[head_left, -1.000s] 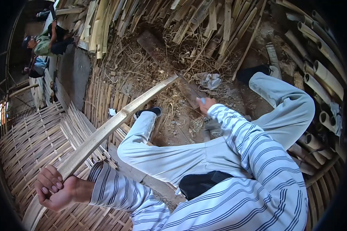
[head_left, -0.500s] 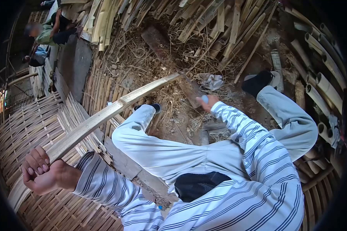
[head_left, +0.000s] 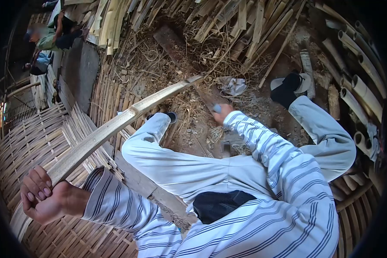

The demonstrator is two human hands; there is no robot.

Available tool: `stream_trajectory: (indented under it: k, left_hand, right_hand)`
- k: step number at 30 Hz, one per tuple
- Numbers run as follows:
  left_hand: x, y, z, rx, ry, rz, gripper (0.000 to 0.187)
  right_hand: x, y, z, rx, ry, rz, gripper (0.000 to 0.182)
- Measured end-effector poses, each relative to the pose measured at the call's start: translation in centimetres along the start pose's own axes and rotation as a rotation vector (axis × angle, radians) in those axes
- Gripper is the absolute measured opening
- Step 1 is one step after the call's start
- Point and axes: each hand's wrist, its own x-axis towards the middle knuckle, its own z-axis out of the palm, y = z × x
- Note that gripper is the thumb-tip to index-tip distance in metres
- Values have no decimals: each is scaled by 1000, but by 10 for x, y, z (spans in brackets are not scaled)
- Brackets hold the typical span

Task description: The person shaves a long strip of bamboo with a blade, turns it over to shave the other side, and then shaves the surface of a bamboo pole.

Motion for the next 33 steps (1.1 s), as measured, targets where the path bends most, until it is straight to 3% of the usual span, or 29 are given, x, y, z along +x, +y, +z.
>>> stream_trajectory:
  k: [2,4,9,11,12,14,16,18,19,20,21,23,26,27,28,30,33]
  left_hand:
    - [6,-3,-9,-26,-34,-30,23]
    - [10,-4,-14,-42,-50,-69,23]
    - [10,-9,-10,-6,14,-19,24]
    - [13,-11,-15,8,-19,-26,23]
    - [14,-12,-18,19,-31,-26,23]
    - [19,-18,-27,-11,-68,-25,22]
    - [23,-20,-35,-67,-125,-27,21]
    - [22,-20,-32,-61,-89,-31,21]
    - [20,-16,-30,-62,-70,-31,20]
    - [20,-12,-29,-109,-100,-58,21]
    - [20,-9,-26,-157,-129,-84,21]
    - [12,0,-15,-196,-180,-86,22]
    - [0,3,2,-148,-85,0,22]
    - [3,4,0,-189,-90,-25,22]
    - [3,2,2,-210,-91,-6,22]
    - [3,4,-1,-198,-125,0,22]
    - [-2,4,0,-147,-69,20,22]
  right_hand:
    - [18,79,38,-103,1,445,38]
    - [27,95,23,-104,-72,448,41]
    - [14,37,-10,-173,-59,242,42]
    - [14,7,-19,-103,113,-45,25]
    - [4,-37,-45,-6,105,-54,22]
    - [11,-63,-56,121,196,-144,21]
    - [6,-75,-60,221,253,-197,20]
    - [15,-13,-27,214,313,-278,22]
    - [6,9,-27,71,61,39,29]
    - [2,23,-19,-267,-72,361,40]
    - [13,83,25,-346,-20,625,51]
    - [15,79,13,-376,-155,601,58]
    - [25,74,2,-91,-263,771,61]
    - [43,118,31,-296,-207,539,50]
    - [34,94,24,-332,21,516,52]
    - [32,60,-3,-188,-119,401,49]
    - [22,-2,-25,-5,33,111,54]
